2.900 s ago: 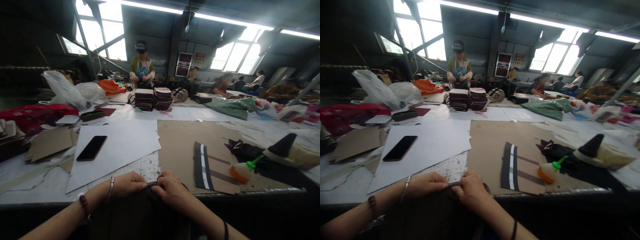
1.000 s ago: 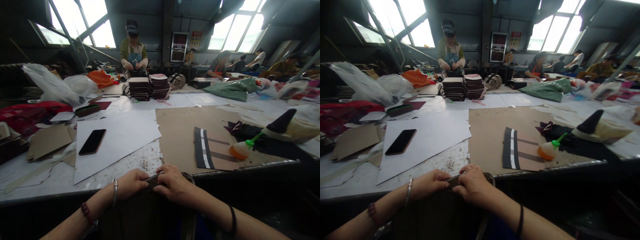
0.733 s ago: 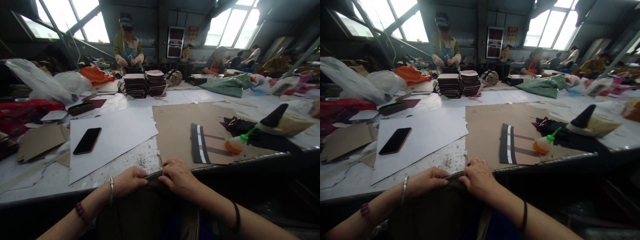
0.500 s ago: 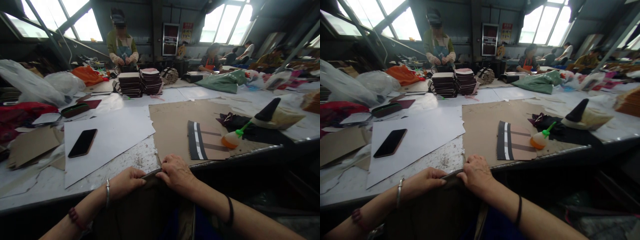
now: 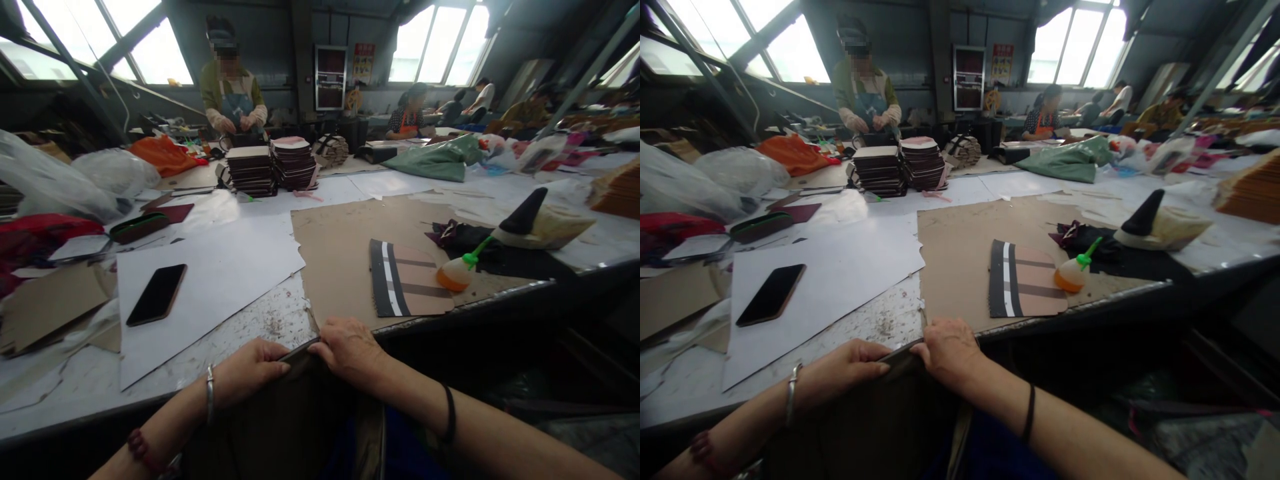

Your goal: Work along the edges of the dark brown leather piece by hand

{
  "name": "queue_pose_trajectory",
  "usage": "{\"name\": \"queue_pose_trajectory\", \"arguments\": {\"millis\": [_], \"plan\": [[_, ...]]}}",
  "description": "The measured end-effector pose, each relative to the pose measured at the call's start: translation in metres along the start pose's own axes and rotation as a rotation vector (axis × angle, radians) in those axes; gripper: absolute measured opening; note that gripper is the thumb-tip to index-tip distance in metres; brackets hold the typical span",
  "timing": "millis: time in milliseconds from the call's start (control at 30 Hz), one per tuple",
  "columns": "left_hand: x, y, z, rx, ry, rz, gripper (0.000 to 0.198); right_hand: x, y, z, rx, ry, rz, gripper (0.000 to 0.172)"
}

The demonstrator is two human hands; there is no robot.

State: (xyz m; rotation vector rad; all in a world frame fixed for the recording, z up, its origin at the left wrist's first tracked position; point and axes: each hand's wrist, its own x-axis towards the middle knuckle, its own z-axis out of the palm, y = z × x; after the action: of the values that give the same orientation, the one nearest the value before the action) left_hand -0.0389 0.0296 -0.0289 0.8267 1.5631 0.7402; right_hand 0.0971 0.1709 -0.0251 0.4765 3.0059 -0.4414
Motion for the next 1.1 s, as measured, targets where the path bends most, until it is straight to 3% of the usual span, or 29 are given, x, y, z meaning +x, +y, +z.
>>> {"name": "queue_pose_trajectory", "arguments": {"millis": [533, 1100], "plan": [[-0.0003, 0.0026, 0.0017, 0.002, 0.006, -0.037, 0.037, -0.0009, -0.0003, 0.0014, 0.009, 0.021, -0.006, 0.03], [0.0014, 0.0021, 0.0042, -0.042, -0.069, 0.061, 0.035, -0.0031, 0.0003, 0.0034, 0.028, 0.069, 0.033, 0.03]]}}
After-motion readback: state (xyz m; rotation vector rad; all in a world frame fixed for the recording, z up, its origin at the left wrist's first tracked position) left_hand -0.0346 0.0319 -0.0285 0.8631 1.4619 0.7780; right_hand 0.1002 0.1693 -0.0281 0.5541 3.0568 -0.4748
